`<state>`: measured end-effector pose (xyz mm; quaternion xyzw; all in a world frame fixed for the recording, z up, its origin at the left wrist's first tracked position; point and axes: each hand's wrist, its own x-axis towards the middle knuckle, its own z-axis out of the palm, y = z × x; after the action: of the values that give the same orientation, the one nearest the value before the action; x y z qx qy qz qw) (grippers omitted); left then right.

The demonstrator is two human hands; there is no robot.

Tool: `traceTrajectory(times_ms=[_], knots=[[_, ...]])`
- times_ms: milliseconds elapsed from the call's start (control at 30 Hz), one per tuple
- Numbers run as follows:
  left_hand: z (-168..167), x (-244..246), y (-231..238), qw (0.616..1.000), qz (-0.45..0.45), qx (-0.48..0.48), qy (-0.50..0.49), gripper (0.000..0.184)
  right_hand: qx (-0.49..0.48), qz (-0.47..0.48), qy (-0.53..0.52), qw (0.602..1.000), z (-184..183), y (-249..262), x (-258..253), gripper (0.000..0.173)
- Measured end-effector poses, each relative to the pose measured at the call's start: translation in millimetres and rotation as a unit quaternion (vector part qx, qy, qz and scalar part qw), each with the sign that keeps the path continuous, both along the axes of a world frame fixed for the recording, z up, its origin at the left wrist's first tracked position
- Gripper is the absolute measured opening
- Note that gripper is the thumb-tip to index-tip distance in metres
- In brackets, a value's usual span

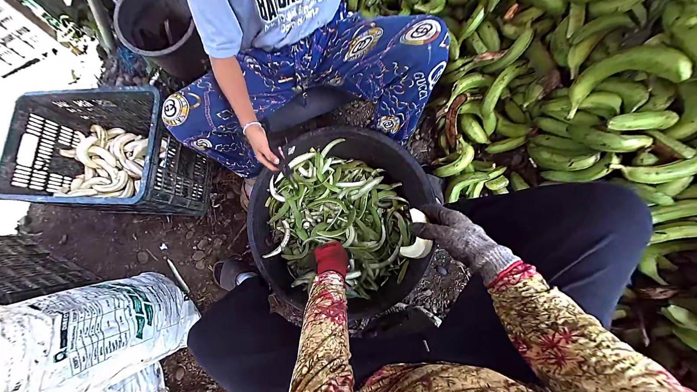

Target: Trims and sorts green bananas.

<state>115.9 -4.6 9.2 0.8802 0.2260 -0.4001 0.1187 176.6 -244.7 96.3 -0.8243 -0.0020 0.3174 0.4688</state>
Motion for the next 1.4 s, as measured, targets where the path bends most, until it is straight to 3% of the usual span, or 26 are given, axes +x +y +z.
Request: traceTrajectory(times_ms=[200,300,500,633,700,733,833,933,1000,1067,1133,1200,1233,1300,1400], knots=[[18,26,4,0.991,0.026,-0.024,-0.132,0.048,-0.011,0.022,-0.007,1.0,-1,7,-2,0.057],[27,26,10,0.989,0.025,-0.043,-0.141,0.05,0.0,0.045,-0.005,0.999,-4,12,-4,0.056],[57,-37,29,0.997,-0.007,-0.082,-0.013,0.058,-0.071,0.157,-0.002,0.985,-3,23,-9,0.048],[55,-85,67,0.982,0.091,-0.145,-0.073,0.053,-0.115,0.239,-0.025,0.964,-7,43,-14,0.045],[41,-110,82,0.946,0.208,-0.19,-0.162,0.051,-0.14,0.29,-0.031,0.946,-8,54,-18,0.046],[35,-121,86,0.907,0.295,-0.216,-0.209,0.05,-0.155,0.316,-0.031,0.935,-9,59,-20,0.048],[25,-137,90,0.725,0.554,-0.249,-0.325,0.048,-0.225,0.403,-0.019,0.887,-12,75,-31,0.054],[24,-138,99,0.562,0.655,-0.306,-0.402,0.039,-0.283,0.515,-0.023,0.809,-23,91,-39,0.05],[22,-140,102,0.503,0.674,-0.331,-0.427,0.037,-0.306,0.58,-0.036,0.754,-15,114,-38,0.048],[22,-140,100,0.49,0.676,-0.322,-0.447,0.036,-0.297,0.588,-0.054,0.75,18,152,-32,0.048],[22,-141,98,0.504,0.665,-0.309,-0.457,0.037,-0.218,0.53,-0.099,0.814,73,195,-23,0.045],[19,-139,98,0.508,0.662,-0.311,-0.455,0.039,-0.018,0.401,-0.151,0.903,124,227,-19,0.042],[16,-138,98,0.508,0.664,-0.315,-0.449,0.039,0.103,0.347,-0.158,0.919,143,236,-20,0.049],[12,-136,98,0.507,0.664,-0.32,-0.447,0.039,0.226,0.299,-0.192,0.907,180,246,-28,0.075],[14,-132,97,0.513,0.661,-0.319,-0.444,0.039,0.227,0.294,-0.269,0.888,207,244,-41,0.079]])
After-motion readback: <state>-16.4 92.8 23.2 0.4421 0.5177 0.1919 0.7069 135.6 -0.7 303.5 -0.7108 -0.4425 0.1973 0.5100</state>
